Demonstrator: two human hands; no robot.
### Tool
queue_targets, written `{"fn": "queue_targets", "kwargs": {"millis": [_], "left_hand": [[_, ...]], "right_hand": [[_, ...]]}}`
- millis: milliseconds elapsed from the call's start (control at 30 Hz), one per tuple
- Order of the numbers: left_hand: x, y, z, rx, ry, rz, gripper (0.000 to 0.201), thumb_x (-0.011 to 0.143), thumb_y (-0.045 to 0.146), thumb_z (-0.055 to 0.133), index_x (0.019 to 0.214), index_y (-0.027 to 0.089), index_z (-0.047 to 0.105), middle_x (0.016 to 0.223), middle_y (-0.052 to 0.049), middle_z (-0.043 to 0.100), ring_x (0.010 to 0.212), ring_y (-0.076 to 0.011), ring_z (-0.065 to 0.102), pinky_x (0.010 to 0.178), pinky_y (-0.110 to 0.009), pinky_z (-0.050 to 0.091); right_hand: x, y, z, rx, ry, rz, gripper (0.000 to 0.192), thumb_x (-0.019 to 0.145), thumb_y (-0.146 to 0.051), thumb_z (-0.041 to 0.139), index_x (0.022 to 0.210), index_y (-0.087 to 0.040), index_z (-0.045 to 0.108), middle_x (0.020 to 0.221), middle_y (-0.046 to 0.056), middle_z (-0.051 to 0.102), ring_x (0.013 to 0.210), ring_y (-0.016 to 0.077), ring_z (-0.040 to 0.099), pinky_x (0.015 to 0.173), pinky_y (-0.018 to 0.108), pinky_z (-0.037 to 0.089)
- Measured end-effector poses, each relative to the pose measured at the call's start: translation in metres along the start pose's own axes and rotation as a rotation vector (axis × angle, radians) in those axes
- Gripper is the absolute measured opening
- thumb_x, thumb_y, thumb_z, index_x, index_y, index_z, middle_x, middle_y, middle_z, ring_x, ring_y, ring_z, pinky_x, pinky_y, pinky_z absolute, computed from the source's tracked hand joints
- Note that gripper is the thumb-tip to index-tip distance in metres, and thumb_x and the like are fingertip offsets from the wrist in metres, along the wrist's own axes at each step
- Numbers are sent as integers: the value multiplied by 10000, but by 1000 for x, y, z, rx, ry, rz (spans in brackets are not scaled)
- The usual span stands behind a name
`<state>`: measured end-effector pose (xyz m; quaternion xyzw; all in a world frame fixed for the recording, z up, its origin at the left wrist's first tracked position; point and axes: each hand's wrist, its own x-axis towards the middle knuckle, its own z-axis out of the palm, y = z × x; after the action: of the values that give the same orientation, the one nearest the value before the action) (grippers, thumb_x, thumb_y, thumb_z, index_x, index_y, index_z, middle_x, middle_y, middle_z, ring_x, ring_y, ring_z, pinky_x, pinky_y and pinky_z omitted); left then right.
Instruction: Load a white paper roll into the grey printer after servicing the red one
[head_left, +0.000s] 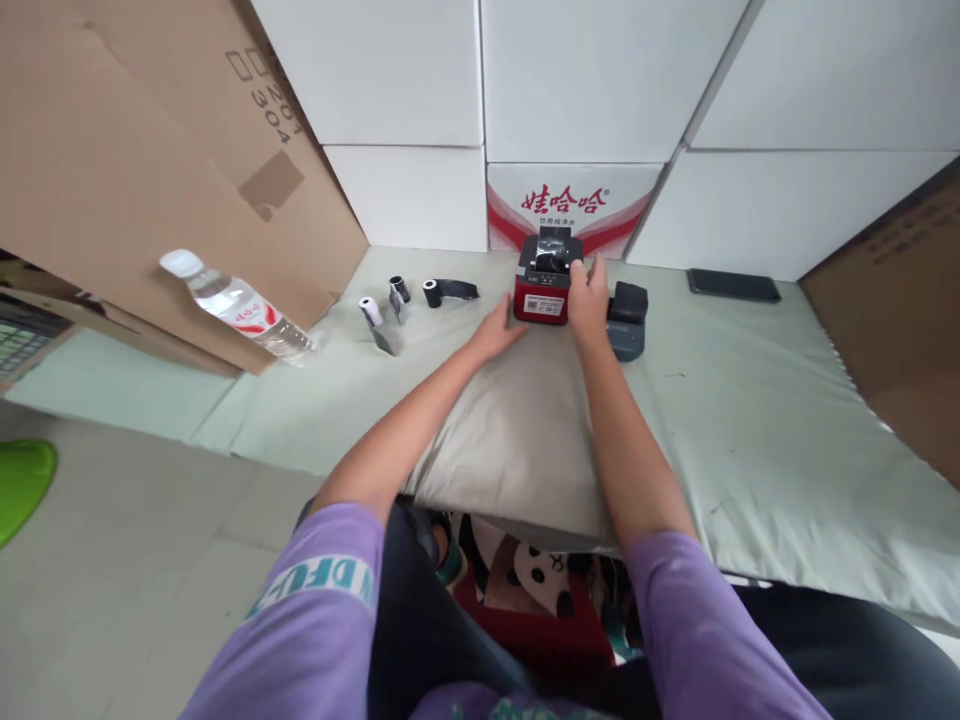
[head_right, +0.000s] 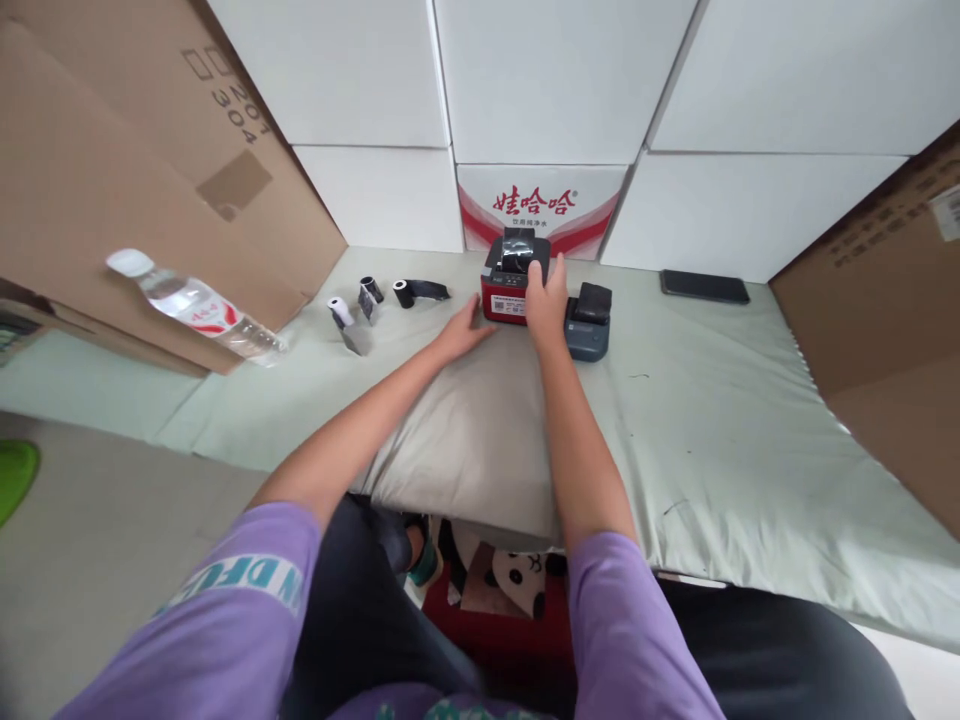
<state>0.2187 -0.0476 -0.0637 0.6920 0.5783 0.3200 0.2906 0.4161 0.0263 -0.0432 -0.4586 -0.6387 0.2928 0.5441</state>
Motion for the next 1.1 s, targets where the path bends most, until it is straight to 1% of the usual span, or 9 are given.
{"fn": "queue_targets", "kwargs": {"millis": [67,167,233,333,433,533,733,900,1100], "left_hand": [[-52,4,2,296,-89,25,790,1030,366,589,1714,66,332,1823,-241,307,1738,-351,275,1428,-585,220],[-125,19,7,571,-189,39,675,1114,401,364,1716,98,377,1846,-173,276,1767,-374,148,1420,-689,106],[-156,34,13,675,-217,21,690,1114,398,344,1713,57,376,1829,-204,297,1757,-382,198,1422,-687,89],[-178,55,29,753,-204,-44,683,1085,368,403,1652,-8,460,1742,-302,424,1659,-415,429,1399,-648,226],[-183,66,45,738,-100,-66,643,1058,370,464,1571,-6,559,1650,-332,543,1557,-439,554,1319,-624,370],[-181,72,50,743,-45,-35,579,1052,357,491,1477,-10,633,1574,-341,618,1481,-440,615,1250,-595,436],[-172,90,33,775,-161,-25,487,1053,342,515,1303,-24,717,1316,-344,742,1276,-417,706,1090,-523,506],[-166,86,29,755,-125,-3,437,1045,348,539,1246,24,752,1251,-299,762,1215,-409,718,1077,-542,512],[-133,61,20,251,33,-141,450,1127,431,426,1233,163,772,1155,-169,819,1110,-310,770,1037,-460,570]], "right_hand": [[-24,-19,-24,-124,175,-33,770,976,-642,501,1637,-263,388,1714,187,410,1694,404,293,1312,702,376],[-62,-37,-54,-329,256,57,840,928,-551,612,1653,-219,346,1718,243,376,1683,462,271,1280,778,360],[-82,-37,-61,-444,279,184,968,844,-518,717,1656,-163,327,1677,293,411,1642,498,311,1293,815,291],[-96,-23,-54,-548,273,266,1131,755,-506,810,1679,-114,290,1674,323,405,1615,501,340,1332,787,235],[-96,-9,-49,-601,284,279,1172,749,-501,819,1696,-102,255,1711,337,350,1623,491,337,1324,756,276],[-91,-1,-55,-610,289,335,1184,742,-488,817,1691,-61,252,1586,344,509,1524,495,478,1282,740,345],[-91,-7,-65,-658,200,323,1301,671,-426,844,1716,-17,188,1449,311,615,1428,498,560,1255,722,377],[-99,-22,-62,-641,204,324,1199,650,-372,828,1668,-27,296,1504,314,577,1467,495,529,1279,683,376],[-125,-44,-47,-546,111,187,1243,649,-460,850,1665,-49,264,1559,334,505,1520,520,467,1253,705,392]]}}
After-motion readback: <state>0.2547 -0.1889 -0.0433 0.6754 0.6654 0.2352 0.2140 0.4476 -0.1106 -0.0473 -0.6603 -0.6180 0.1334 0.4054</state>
